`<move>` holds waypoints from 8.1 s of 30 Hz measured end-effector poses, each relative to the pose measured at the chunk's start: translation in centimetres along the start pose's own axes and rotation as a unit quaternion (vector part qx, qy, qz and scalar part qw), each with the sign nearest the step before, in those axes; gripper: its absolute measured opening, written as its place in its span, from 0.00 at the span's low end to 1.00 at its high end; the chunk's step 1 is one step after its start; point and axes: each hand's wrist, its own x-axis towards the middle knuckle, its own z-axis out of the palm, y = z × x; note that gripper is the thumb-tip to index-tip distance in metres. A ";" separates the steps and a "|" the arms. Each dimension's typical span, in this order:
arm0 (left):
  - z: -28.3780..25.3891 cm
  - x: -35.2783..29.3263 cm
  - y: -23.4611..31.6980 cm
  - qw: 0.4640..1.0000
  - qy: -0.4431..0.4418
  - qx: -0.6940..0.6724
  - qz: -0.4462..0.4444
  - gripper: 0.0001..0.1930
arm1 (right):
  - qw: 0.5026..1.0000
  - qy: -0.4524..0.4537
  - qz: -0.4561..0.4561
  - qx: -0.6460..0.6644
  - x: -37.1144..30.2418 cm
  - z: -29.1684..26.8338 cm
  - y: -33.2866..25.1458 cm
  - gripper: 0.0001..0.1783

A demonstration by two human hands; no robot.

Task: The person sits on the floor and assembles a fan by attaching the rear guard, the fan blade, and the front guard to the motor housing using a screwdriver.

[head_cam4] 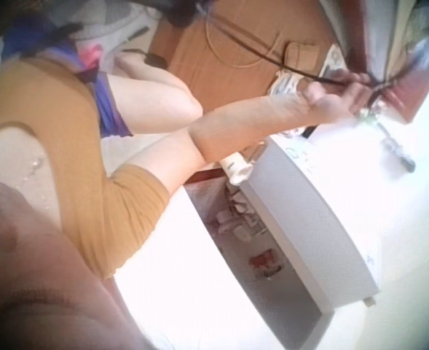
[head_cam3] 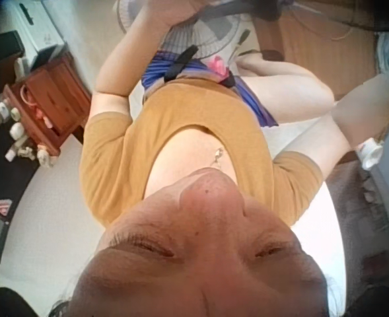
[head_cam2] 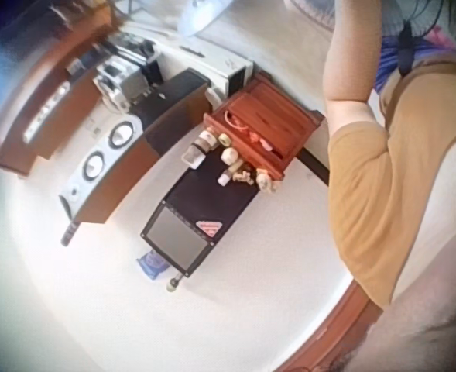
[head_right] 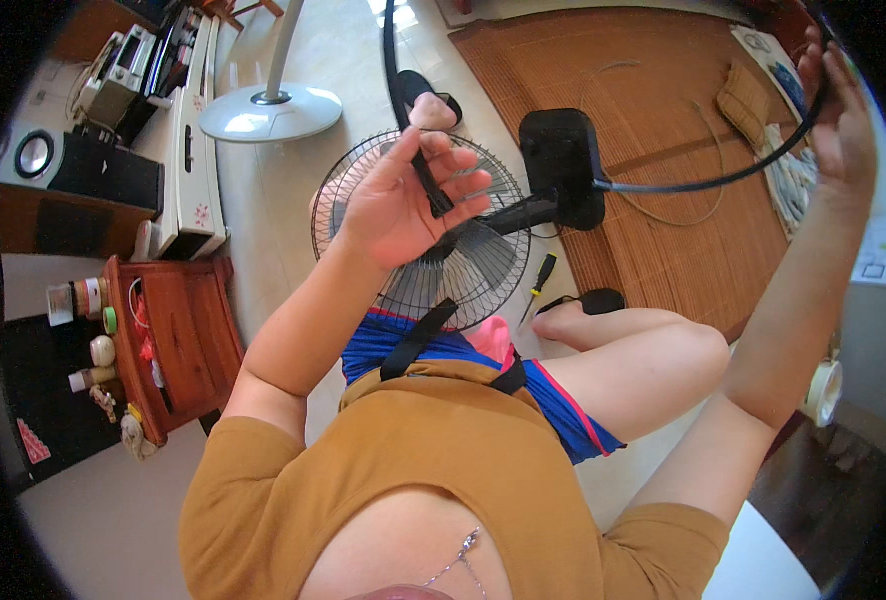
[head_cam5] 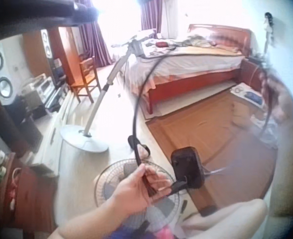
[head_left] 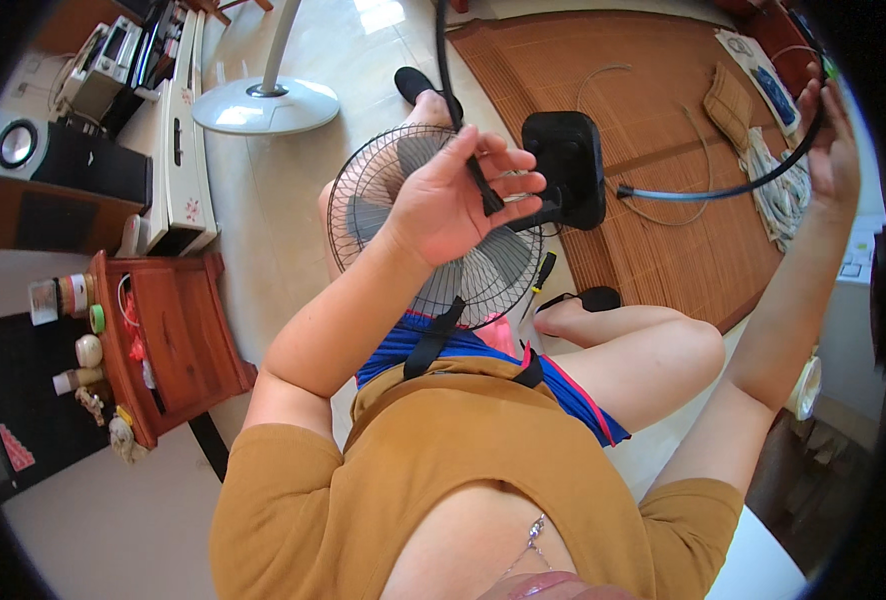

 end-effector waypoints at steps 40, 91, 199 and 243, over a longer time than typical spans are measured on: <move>-0.1 -10.7 8.0 0.963 0.178 -0.046 0.198 0.12 | 0.874 -0.051 0.476 -0.087 -14.5 6.3 22.4 0.15; 1.5 -5.8 -0.7 0.948 0.183 0.233 0.115 0.05 | 0.861 0.087 0.468 0.179 -7.4 10.2 23.9 0.11; -6.3 -16.8 -6.4 0.773 0.527 0.306 -0.174 0.11 | 0.851 -0.114 0.498 -0.126 -30.5 11.4 33.7 0.19; -5.3 -14.7 -9.0 0.787 0.553 0.232 -0.147 0.15 | 0.786 -0.130 0.600 -0.073 -29.2 11.7 25.9 0.17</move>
